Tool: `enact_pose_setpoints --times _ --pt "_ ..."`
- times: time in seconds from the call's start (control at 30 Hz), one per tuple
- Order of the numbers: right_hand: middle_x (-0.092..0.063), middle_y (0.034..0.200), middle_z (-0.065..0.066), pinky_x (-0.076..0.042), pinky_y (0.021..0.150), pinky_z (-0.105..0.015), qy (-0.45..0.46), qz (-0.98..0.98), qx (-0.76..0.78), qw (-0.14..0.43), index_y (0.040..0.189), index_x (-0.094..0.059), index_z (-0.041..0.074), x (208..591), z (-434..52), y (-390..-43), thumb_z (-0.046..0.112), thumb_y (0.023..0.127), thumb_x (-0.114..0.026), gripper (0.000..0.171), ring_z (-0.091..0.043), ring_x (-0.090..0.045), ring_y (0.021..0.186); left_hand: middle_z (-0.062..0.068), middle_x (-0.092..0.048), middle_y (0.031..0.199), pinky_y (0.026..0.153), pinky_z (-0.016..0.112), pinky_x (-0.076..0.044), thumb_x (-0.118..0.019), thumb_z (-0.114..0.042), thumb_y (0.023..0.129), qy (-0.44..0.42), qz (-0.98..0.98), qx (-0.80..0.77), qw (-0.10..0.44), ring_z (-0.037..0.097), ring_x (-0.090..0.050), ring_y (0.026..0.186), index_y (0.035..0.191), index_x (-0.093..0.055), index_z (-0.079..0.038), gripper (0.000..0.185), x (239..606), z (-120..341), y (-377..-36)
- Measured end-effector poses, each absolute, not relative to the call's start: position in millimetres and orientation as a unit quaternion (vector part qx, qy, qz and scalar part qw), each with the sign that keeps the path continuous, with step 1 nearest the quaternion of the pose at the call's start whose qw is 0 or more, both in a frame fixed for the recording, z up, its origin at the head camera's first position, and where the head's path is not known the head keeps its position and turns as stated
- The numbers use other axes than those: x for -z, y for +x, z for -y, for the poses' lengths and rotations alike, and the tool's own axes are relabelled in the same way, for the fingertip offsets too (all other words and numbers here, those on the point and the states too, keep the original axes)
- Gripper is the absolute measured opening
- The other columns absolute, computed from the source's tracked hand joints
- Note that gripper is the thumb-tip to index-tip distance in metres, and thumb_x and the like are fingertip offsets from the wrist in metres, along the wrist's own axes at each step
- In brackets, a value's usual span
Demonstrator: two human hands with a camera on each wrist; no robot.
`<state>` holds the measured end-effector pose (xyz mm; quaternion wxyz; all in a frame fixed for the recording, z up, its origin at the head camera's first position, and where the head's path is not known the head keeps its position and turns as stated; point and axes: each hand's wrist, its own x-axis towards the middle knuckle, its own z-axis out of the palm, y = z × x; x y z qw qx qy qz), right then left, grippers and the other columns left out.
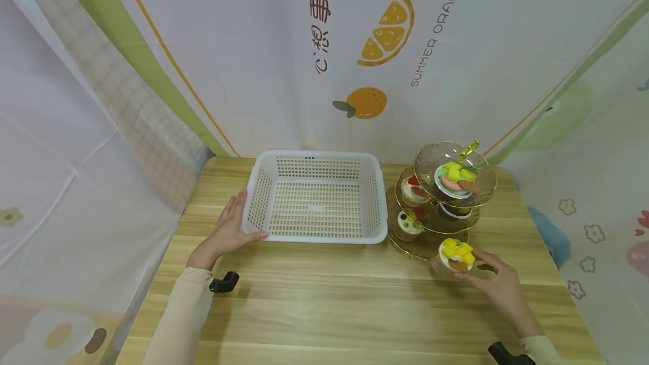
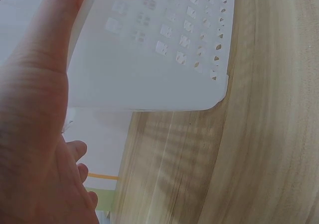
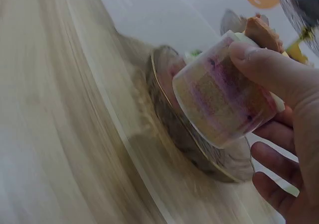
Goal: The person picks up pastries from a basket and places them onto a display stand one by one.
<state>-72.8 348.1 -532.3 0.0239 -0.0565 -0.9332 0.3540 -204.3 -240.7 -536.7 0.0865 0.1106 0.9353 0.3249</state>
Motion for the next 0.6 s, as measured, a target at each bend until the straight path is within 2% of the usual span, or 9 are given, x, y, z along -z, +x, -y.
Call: enact_pose_setpoints --times 0.1,0.17,0.23,0.4,0.6 --pt "-0.058 0.132 -0.029 -0.050 0.068 -0.023 -0.080 0.930 -0.360 0.002 0.141 -0.051 -0.004 533.3 -356.0 -76.7 0.035 0.081 -0.082 0.077 -0.019 -0.060 0.104 0.020 0.005 0.167 0.118 0.071 -0.001 -0.079 -0.052 0.076 0.110 -0.935 -0.325 0.087 0.045 0.008 0.153 0.158 0.008 -0.004 0.129 536.2 240.9 -204.0" --pt "-0.056 0.134 -0.031 -0.051 0.066 -0.023 -0.094 0.928 -0.360 -0.009 0.142 -0.049 -0.005 533.1 -359.8 -80.3 0.038 0.082 -0.080 0.080 -0.039 -0.059 0.109 0.020 0.005 0.167 0.118 0.071 -0.001 -0.079 -0.052 0.076 0.110 -0.935 -0.327 0.087 0.045 0.008 0.153 0.158 0.008 -0.004 0.129 535.9 240.8 -203.9" --pt "-0.052 0.138 -0.033 -0.053 0.069 -0.029 -0.103 0.928 -0.358 -0.022 0.144 -0.046 -0.006 532.9 -362.8 -84.2 0.042 0.083 -0.078 0.083 -0.047 -0.055 0.114 0.020 0.004 0.167 0.118 0.071 -0.001 -0.079 -0.052 0.076 0.109 -0.934 -0.328 0.087 0.045 0.008 0.153 0.159 0.008 -0.005 0.129 535.8 240.6 -203.9" --pt "-0.046 0.145 -0.035 -0.056 0.076 -0.046 -0.116 0.931 -0.344 -0.034 0.145 -0.044 -0.005 533.4 -364.8 -92.8 0.049 0.085 -0.074 0.087 -0.049 -0.053 0.117 0.021 0.002 0.167 0.118 0.071 -0.001 -0.079 -0.053 0.076 0.109 -0.935 -0.326 0.088 0.045 0.008 0.153 0.158 0.006 -0.004 0.129 536.3 240.6 -203.9" --pt "-0.057 0.135 -0.031 -0.051 0.079 -0.042 -0.111 0.932 -0.344 -0.002 0.143 -0.048 -0.003 536.6 -359.9 -106.5 0.049 0.085 -0.074 0.083 -0.045 -0.057 0.112 0.021 0.003 0.167 0.118 0.072 -0.001 -0.079 -0.053 0.076 0.111 -0.936 -0.323 0.088 0.045 0.008 0.153 0.159 0.008 -0.005 0.129 536.5 241.1 -204.5"
